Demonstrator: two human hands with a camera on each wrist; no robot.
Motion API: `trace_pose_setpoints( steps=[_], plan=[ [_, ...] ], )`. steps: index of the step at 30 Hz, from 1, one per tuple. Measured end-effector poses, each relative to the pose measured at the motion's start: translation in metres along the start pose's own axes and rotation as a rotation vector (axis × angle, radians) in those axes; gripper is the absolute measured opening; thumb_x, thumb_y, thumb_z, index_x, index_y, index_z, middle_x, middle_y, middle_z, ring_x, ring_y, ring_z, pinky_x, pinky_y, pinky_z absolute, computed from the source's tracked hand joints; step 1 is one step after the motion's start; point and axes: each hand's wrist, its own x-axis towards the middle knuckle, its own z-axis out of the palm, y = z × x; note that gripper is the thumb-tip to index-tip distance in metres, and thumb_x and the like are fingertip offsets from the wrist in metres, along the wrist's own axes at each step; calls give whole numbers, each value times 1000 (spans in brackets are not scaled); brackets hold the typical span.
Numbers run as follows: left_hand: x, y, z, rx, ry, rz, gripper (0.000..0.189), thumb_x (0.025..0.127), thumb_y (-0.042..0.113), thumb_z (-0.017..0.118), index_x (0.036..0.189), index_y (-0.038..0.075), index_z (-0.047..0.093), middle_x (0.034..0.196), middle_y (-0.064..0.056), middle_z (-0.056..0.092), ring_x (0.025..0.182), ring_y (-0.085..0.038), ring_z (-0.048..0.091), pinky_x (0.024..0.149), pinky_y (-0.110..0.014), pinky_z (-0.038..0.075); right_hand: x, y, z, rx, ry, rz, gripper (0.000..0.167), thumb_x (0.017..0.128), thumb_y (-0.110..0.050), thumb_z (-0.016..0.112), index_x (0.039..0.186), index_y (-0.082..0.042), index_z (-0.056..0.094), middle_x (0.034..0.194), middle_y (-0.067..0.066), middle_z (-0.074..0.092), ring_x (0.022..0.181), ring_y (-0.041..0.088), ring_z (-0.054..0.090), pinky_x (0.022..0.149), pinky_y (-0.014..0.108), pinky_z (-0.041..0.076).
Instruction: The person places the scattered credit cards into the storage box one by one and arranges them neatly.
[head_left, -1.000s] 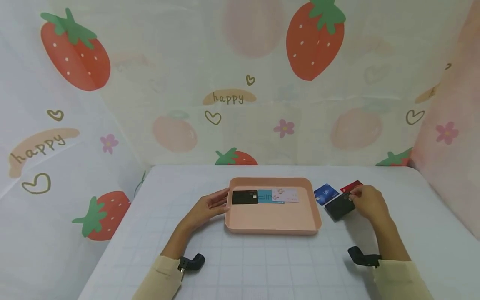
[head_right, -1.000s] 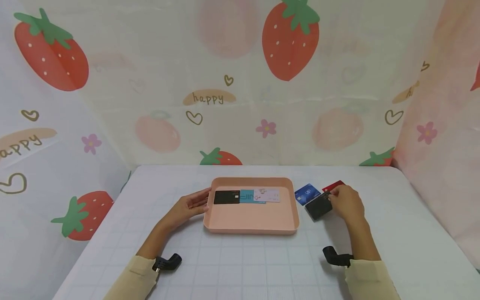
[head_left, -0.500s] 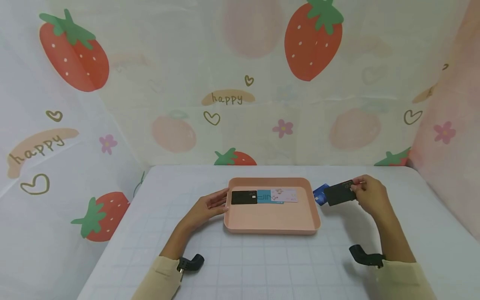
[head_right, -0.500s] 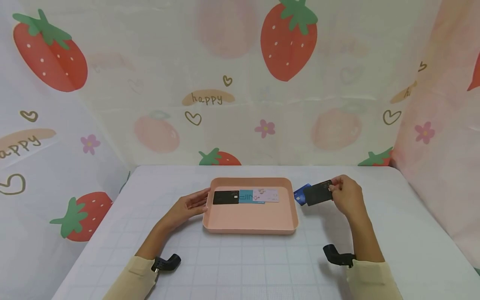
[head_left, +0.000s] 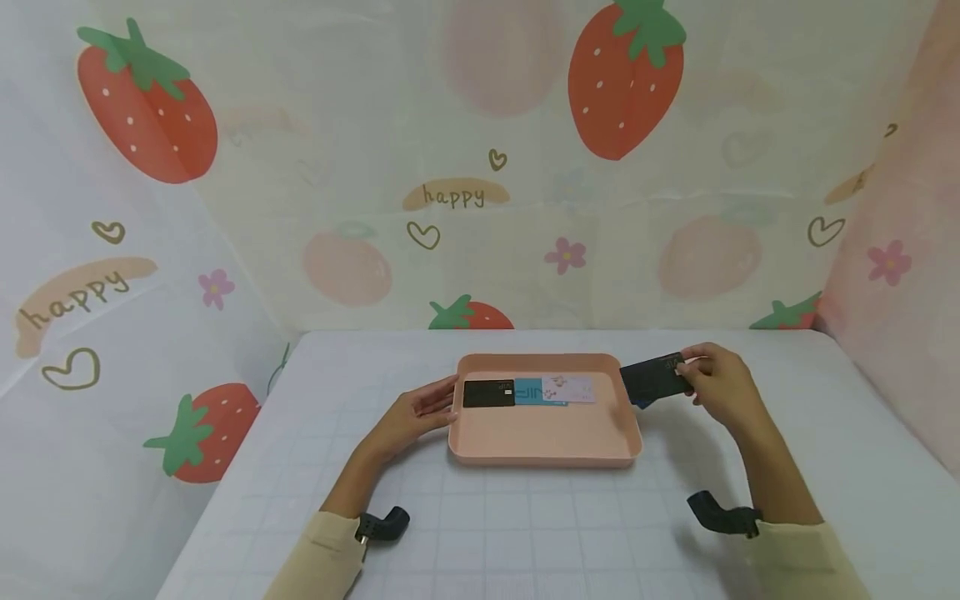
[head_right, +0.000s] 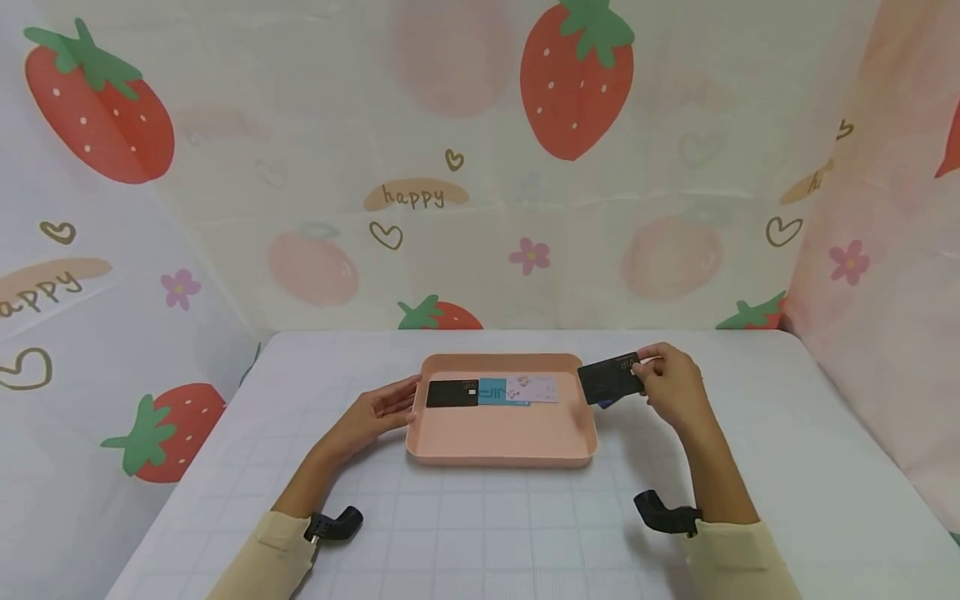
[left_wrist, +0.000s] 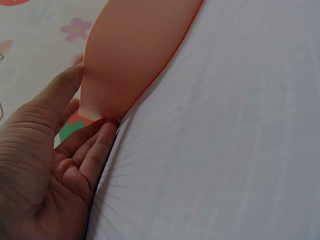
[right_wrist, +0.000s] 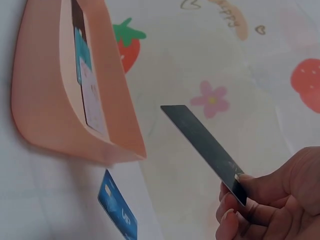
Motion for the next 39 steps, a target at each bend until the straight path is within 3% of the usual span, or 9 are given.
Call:
trace_pose_setpoints(
  steps=[15,22,27,32,39],
  plan=[
    [-3,3,0,-4,1,-8,67,97,5,69,156,3,38,158,-16,40,143,-35,43,106,-27,47,-3,-22,27,104,-151,-8,30,102,-7,58,127,10,56,102,26,71,66,23,62,55,28,51],
    [-1,4,1,9,0,7,66,97,5,69,156,3,38,158,-18,41,142,-36,44,106,-28,47,-3,-28,41,147,-192,17,29,102,-8,61,126,8,56,93,18,73,71,30,66,59,28,57],
    [-2,2,1,-1,1,-12,66,97,6,69,156,4,38,158,-16,40,142,-35,43,105,-28,48,-6,-34,49,150,-226,25,29,101,-10,61,125,6,57,88,15,73,69,27,64,61,33,57],
    [-3,1,2,4,0,-11,66,97,7,69,156,5,39,159,-15,40,143,-35,42,105,-27,48,-9,-38,59,184,-243,5,26,100,-7,63,122,7,58,89,16,73,62,20,60,59,32,58],
    [-2,4,1,16,-1,-2,66,97,8,69,156,4,39,158,-17,41,142,-36,42,105,-26,48,-9,-44,72,219,-256,-31,29,98,-5,64,123,9,58,85,13,73,69,28,67,59,28,59]
  ],
)
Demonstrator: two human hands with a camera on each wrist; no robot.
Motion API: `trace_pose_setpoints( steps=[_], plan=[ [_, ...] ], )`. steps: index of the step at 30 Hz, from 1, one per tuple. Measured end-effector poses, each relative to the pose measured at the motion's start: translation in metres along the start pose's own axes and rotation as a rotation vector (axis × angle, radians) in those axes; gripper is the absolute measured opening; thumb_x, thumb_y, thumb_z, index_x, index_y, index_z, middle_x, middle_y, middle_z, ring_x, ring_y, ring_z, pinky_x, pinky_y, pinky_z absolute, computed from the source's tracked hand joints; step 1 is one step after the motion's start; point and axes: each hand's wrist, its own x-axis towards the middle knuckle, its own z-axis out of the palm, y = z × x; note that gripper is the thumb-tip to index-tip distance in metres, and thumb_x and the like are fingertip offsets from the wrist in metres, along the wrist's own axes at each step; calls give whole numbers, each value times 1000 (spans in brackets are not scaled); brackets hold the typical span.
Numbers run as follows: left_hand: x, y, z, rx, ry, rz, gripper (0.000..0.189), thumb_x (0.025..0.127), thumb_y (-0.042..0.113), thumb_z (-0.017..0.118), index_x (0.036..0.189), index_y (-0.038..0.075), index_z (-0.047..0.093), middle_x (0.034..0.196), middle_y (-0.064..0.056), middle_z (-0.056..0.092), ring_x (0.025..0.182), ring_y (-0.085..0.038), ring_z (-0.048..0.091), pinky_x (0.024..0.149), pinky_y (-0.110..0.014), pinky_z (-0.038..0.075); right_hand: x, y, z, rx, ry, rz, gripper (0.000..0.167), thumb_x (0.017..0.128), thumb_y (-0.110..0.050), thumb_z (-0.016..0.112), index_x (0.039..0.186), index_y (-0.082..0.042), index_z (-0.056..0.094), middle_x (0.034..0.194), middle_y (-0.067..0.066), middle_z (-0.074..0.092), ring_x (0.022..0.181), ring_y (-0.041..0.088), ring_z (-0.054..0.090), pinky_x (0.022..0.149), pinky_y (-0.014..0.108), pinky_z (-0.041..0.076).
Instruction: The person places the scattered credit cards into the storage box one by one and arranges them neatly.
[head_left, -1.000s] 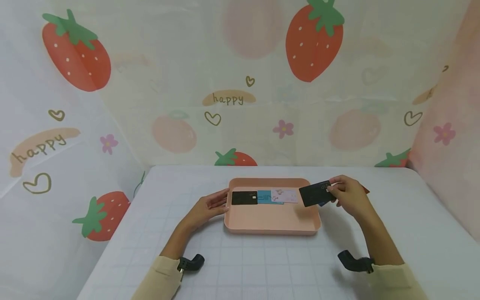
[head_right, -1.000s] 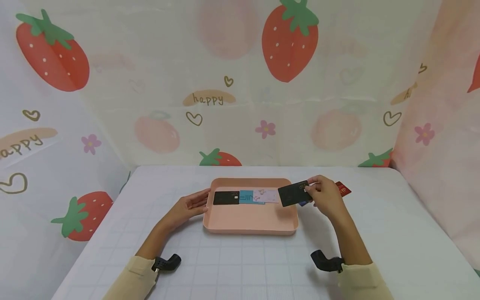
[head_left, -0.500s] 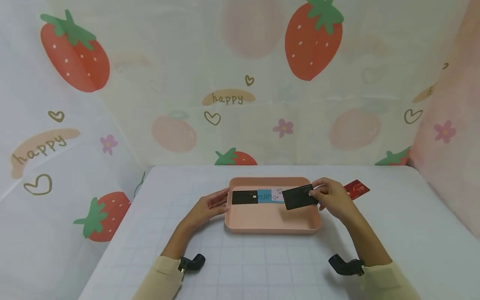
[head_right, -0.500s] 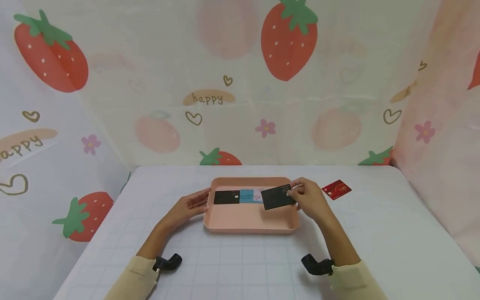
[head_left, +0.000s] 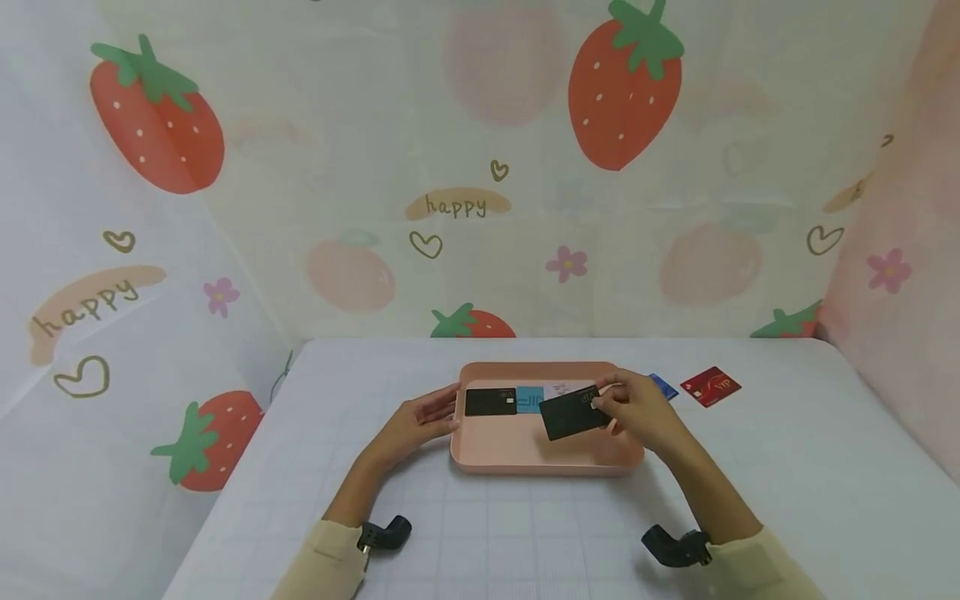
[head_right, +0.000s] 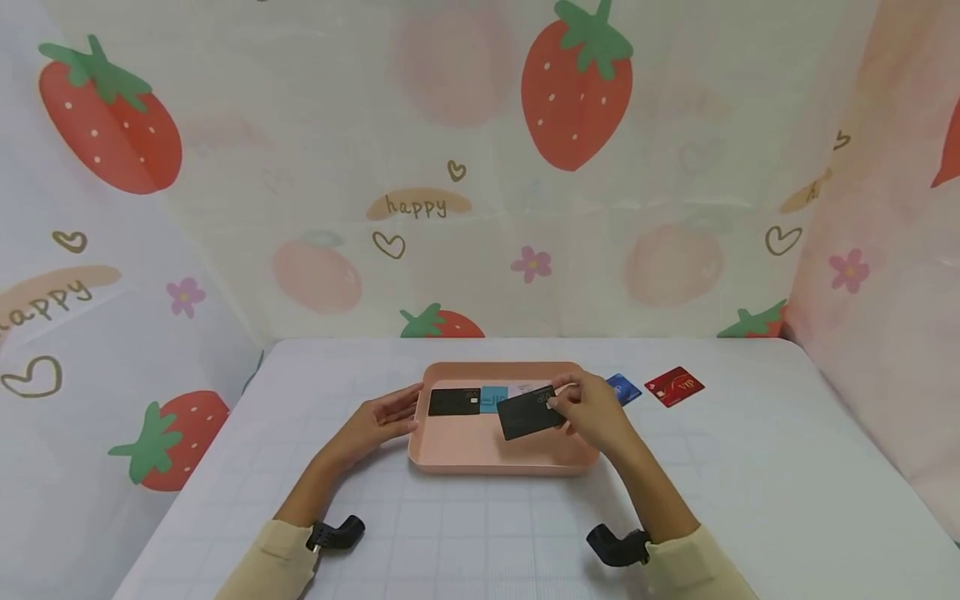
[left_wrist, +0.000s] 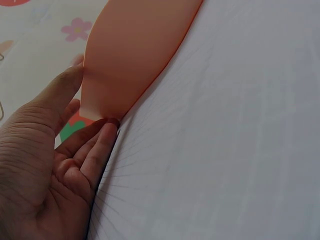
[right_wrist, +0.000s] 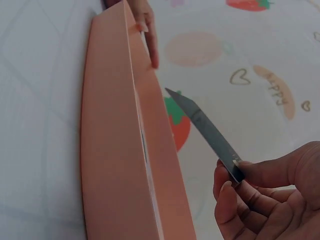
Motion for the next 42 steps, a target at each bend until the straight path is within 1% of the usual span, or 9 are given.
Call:
trace_pose_setpoints(
  steps=[7,10,17,20,22,28,33,36,42],
  plan=[
    [-1,2,1,-1,-1,8,67,97,9,70,156,4,39,158,-16,40,142,-34,43,106,-28,47,2,-6,11,-30,-3,15,28,95,-3,67,121,8,60,84,12,73,67,20,67,58,30,60],
    [-1,1,1,6,2,7,66,97,10,70,156,5,39,158,-16,41,142,-34,43,106,-28,47,2,-7,16,-28,-23,25,29,95,-3,68,120,8,60,84,12,74,67,20,67,59,31,61],
    [-1,0,0,12,9,-3,65,97,8,69,156,7,40,157,-15,42,141,-33,45,106,-27,48,6,-9,27,25,-64,14,23,94,1,66,115,8,62,78,13,72,63,23,68,55,32,60],
    [-2,0,0,5,11,0,65,97,6,69,155,6,41,157,-16,42,141,-33,45,105,-27,48,9,-8,33,65,-79,8,24,92,4,66,114,11,60,78,15,72,62,26,69,54,33,60],
    [-2,0,0,2,12,-2,65,97,6,69,155,5,41,157,-16,42,141,-34,45,105,-27,48,11,-7,37,80,-77,11,24,91,5,67,114,11,60,78,15,72,61,25,69,53,34,60],
    [-2,2,1,0,19,-14,65,97,6,69,155,6,41,157,-15,43,141,-33,45,105,-27,48,13,-9,50,50,-46,23,23,89,3,70,110,8,64,75,12,72,58,20,67,55,37,62],
    [-3,3,1,0,21,-23,65,97,7,69,155,6,41,157,-15,43,141,-32,45,105,-27,48,16,-11,61,38,-37,70,23,89,0,72,110,5,65,78,11,73,59,19,68,58,36,63],
    [-3,4,2,4,20,-25,65,97,8,69,155,6,41,157,-14,42,142,-32,45,106,-28,48,19,-11,67,51,-43,90,23,89,0,72,110,5,64,78,11,72,58,20,68,57,36,62],
    [-3,5,2,7,29,-28,64,97,8,70,155,7,42,157,-13,43,141,-31,46,106,-28,48,24,-13,78,98,-73,91,24,87,2,72,109,6,63,77,15,73,54,24,69,55,36,62]
  ],
)
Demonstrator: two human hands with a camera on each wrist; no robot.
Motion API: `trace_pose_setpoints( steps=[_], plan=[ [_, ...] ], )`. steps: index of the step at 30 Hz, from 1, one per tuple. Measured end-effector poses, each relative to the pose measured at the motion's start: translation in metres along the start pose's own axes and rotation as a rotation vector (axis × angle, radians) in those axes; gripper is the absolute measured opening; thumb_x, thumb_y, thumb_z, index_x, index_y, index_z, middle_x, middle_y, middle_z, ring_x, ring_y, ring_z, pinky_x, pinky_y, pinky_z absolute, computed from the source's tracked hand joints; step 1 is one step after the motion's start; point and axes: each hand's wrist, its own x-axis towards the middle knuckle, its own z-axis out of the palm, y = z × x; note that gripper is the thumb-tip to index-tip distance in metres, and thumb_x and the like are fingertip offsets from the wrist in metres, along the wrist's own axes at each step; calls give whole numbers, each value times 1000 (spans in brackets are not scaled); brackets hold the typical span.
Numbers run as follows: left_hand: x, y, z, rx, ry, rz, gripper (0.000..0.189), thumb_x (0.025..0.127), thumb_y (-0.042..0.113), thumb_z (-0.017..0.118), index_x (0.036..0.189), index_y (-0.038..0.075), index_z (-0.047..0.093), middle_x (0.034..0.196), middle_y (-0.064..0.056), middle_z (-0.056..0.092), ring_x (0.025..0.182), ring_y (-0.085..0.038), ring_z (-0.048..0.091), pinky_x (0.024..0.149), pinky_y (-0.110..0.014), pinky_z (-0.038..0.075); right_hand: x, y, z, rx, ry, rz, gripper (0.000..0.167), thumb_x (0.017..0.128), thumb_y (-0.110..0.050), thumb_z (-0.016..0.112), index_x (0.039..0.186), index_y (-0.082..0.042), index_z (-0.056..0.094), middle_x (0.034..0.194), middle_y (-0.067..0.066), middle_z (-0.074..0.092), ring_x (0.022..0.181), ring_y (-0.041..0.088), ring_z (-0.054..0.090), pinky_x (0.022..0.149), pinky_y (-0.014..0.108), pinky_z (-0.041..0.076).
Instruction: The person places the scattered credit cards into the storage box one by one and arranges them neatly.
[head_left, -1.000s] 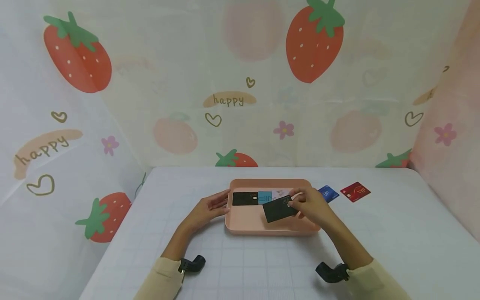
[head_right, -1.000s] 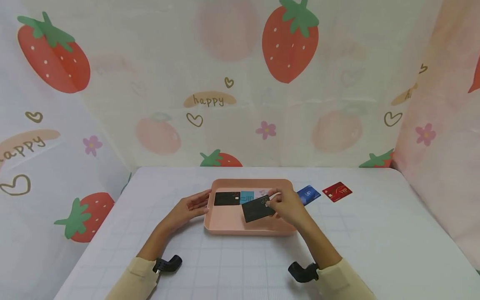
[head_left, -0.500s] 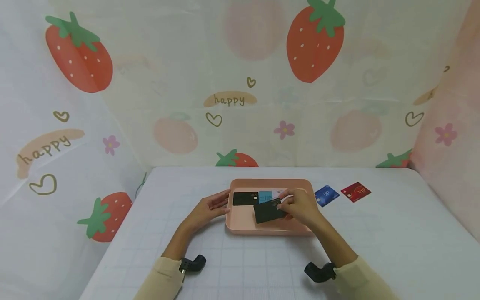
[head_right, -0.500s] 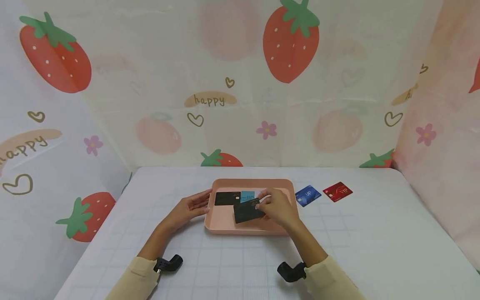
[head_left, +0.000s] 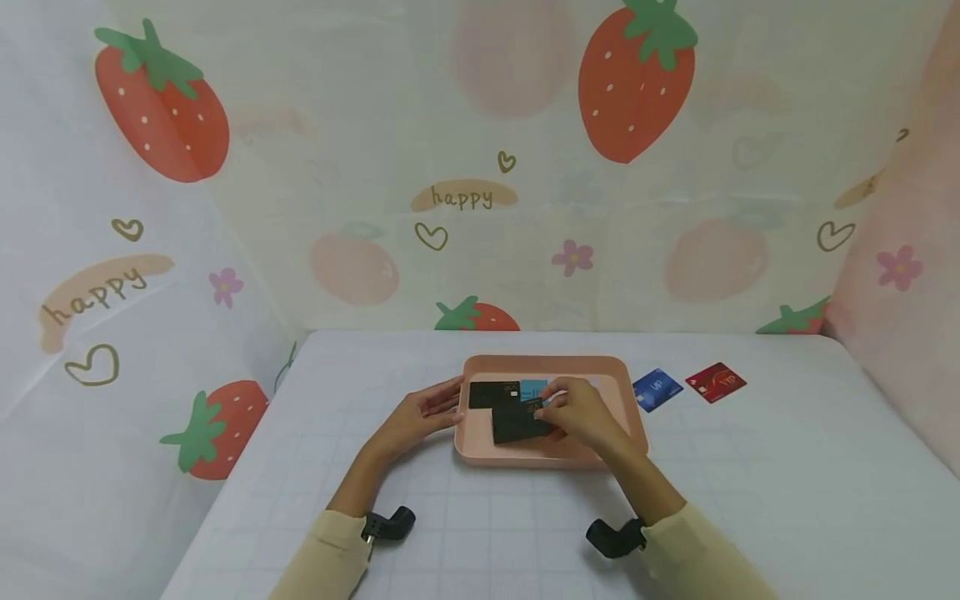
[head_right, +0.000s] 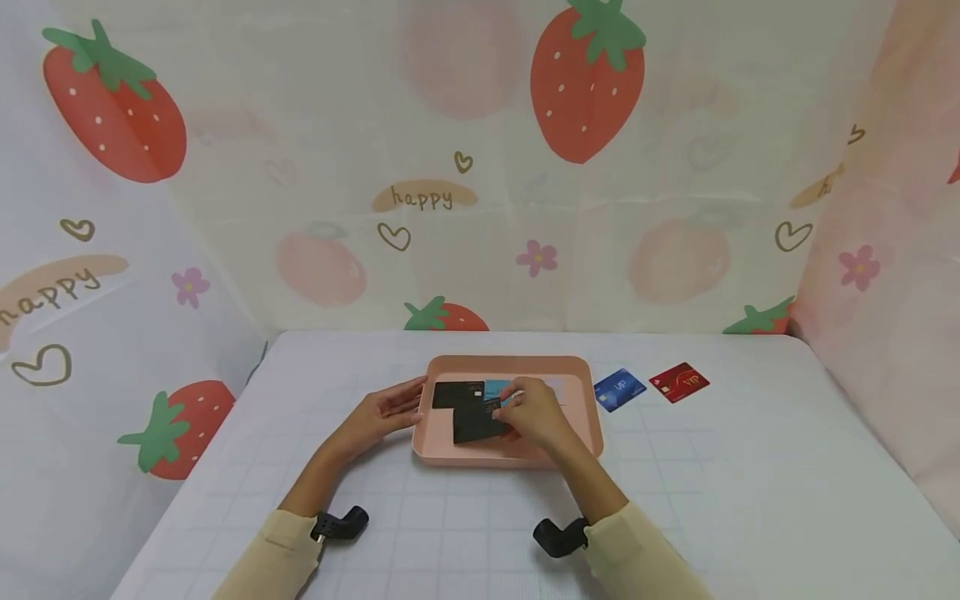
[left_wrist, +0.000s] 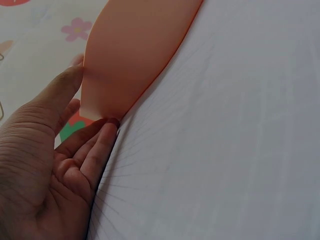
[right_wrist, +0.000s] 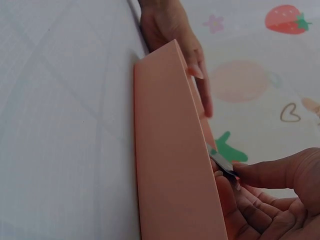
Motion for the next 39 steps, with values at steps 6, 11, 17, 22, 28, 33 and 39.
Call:
trace_pose_setpoints(
  steps=[6,11,17,22,28,33,39],
  plan=[
    [1,-1,0,-3,-4,10,64,97,7,69,155,7,41,157,-14,43,141,-31,46,105,-27,48,3,-3,9,56,-24,8,26,87,3,72,111,9,62,79,15,72,55,25,70,54,35,62],
    [1,-1,0,6,-4,7,65,97,8,70,155,5,41,157,-14,43,141,-31,46,106,-28,48,6,-4,16,105,-33,23,27,87,6,72,112,11,61,78,16,72,53,25,69,53,36,62],
    [1,1,0,5,-5,2,65,97,8,70,155,5,41,157,-14,43,141,-31,46,106,-28,47,11,-3,22,123,-38,46,27,87,8,71,111,10,61,82,23,73,53,23,69,53,35,62],
    [1,2,0,-13,-12,12,65,97,6,70,155,3,40,157,-17,42,141,-33,45,105,-28,48,13,-4,27,124,-36,65,26,87,7,71,111,10,61,84,24,73,55,24,70,53,35,62],
    [1,0,0,-47,-20,21,65,97,4,69,155,2,40,157,-17,42,142,-34,44,104,-28,49,13,-2,31,141,-23,68,26,86,10,70,110,10,60,85,26,71,55,25,70,52,34,61],
    [2,-2,0,-38,-17,18,65,97,5,69,155,4,41,157,-16,42,141,-33,45,105,-28,48,14,0,33,103,-9,50,28,85,11,71,112,11,60,82,24,71,53,24,70,52,32,61],
    [2,-3,-1,-32,-15,17,65,97,5,69,155,3,40,157,-15,43,142,-32,45,106,-29,48,13,1,36,49,-9,15,30,86,8,72,113,12,60,74,21,71,51,25,69,50,31,60]
  ],
)
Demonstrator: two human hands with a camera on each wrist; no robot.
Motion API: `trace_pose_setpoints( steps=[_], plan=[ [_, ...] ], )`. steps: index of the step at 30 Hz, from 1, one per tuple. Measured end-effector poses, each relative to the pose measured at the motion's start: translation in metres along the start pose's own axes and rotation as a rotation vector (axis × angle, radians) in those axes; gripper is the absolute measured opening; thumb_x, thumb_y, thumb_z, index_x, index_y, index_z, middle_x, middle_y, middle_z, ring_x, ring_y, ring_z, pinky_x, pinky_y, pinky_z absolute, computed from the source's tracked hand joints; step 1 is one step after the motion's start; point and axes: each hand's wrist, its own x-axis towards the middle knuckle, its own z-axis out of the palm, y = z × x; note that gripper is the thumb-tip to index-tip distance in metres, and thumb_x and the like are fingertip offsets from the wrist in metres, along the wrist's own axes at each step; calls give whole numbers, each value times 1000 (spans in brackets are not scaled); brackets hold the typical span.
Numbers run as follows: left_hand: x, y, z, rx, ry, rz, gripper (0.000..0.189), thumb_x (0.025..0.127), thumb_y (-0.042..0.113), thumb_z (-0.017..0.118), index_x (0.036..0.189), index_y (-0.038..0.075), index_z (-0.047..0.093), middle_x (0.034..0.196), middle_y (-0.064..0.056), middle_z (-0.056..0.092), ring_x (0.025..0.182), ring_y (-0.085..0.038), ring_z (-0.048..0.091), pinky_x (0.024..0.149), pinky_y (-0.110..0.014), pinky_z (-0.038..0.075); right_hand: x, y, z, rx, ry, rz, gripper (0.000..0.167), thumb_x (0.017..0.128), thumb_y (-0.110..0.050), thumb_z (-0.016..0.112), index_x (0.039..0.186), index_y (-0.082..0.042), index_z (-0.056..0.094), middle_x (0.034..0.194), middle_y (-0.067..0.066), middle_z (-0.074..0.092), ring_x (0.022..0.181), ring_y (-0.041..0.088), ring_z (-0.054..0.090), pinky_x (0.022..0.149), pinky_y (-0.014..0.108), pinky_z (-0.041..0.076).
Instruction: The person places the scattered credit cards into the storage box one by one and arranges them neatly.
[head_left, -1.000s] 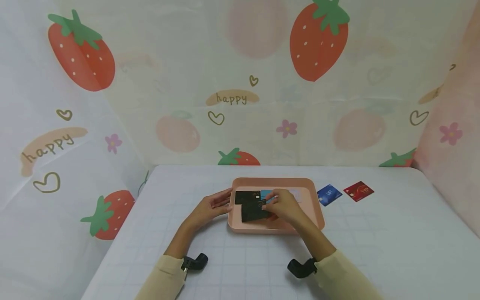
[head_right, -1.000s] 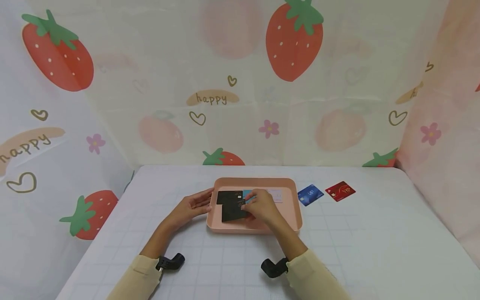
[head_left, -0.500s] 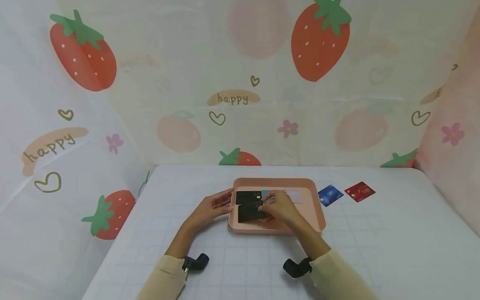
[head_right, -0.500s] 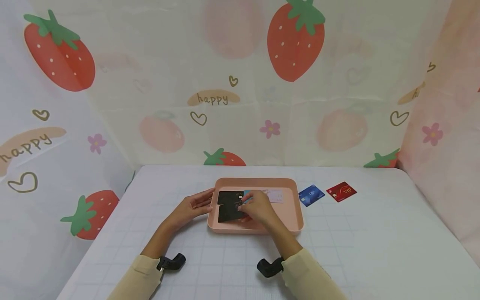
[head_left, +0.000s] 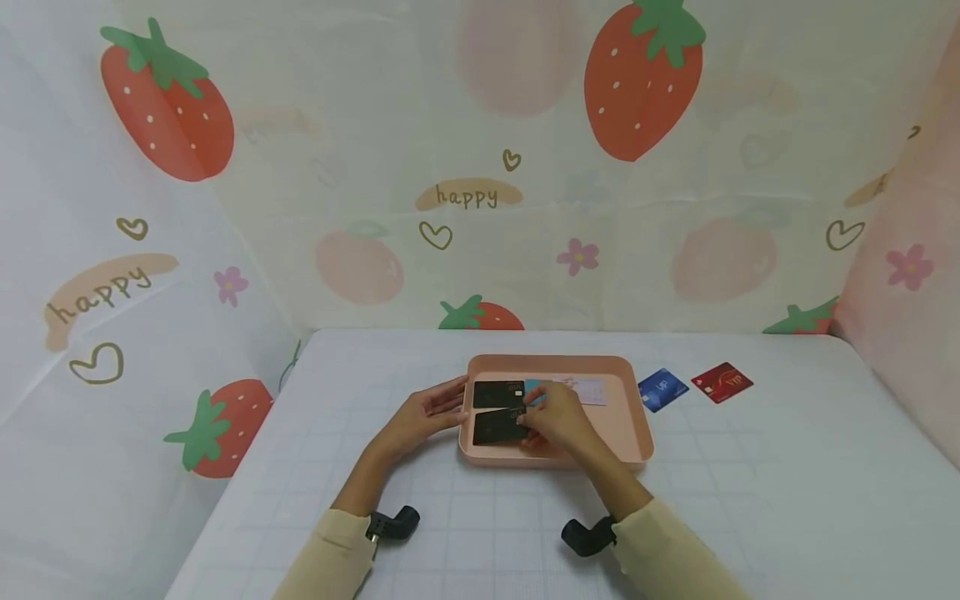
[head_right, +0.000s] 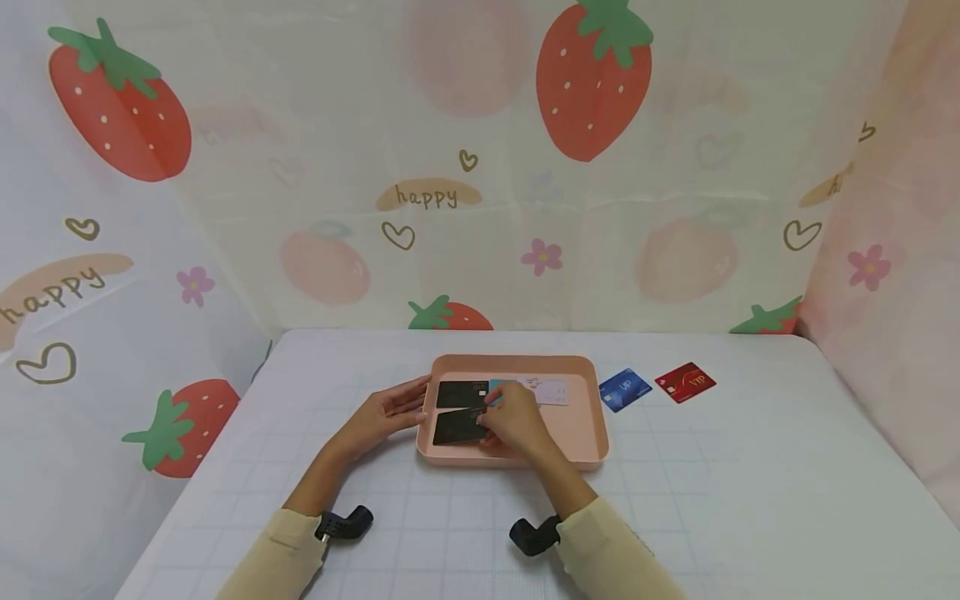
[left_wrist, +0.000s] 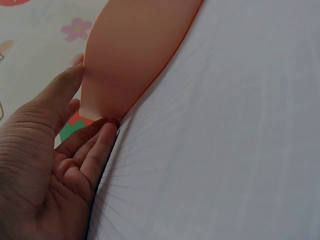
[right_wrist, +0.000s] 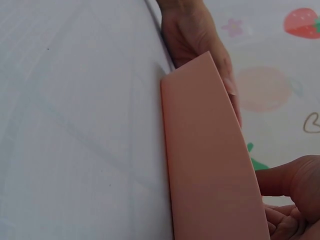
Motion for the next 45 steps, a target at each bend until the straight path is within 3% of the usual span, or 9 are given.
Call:
trace_pose_setpoints(
  steps=[10,20,30,45],
  plan=[
    [-1,0,2,-13,-9,18,65,97,3,68,155,0,39,157,-19,41,142,-35,43,106,-28,47,-2,0,4,-77,17,-31,26,85,8,73,108,9,62,63,18,67,46,23,66,46,30,57],
    [-1,-1,1,8,-10,16,65,97,4,68,155,1,38,157,-17,42,142,-34,44,107,-29,47,-4,0,8,-128,23,-41,30,85,7,76,111,9,61,66,15,67,48,25,67,45,30,57],
    [0,2,1,1,-3,6,65,96,4,69,155,3,40,156,-16,43,142,-33,45,105,-28,48,-4,0,7,-223,22,-46,26,90,-5,76,110,6,63,65,11,68,46,18,65,40,21,46],
    [-1,0,-1,14,0,1,66,96,6,70,155,4,41,156,-15,44,141,-32,45,107,-29,47,-10,-4,5,-255,-29,-47,32,94,-11,73,118,7,62,67,10,65,48,17,60,41,19,44]
  ],
)
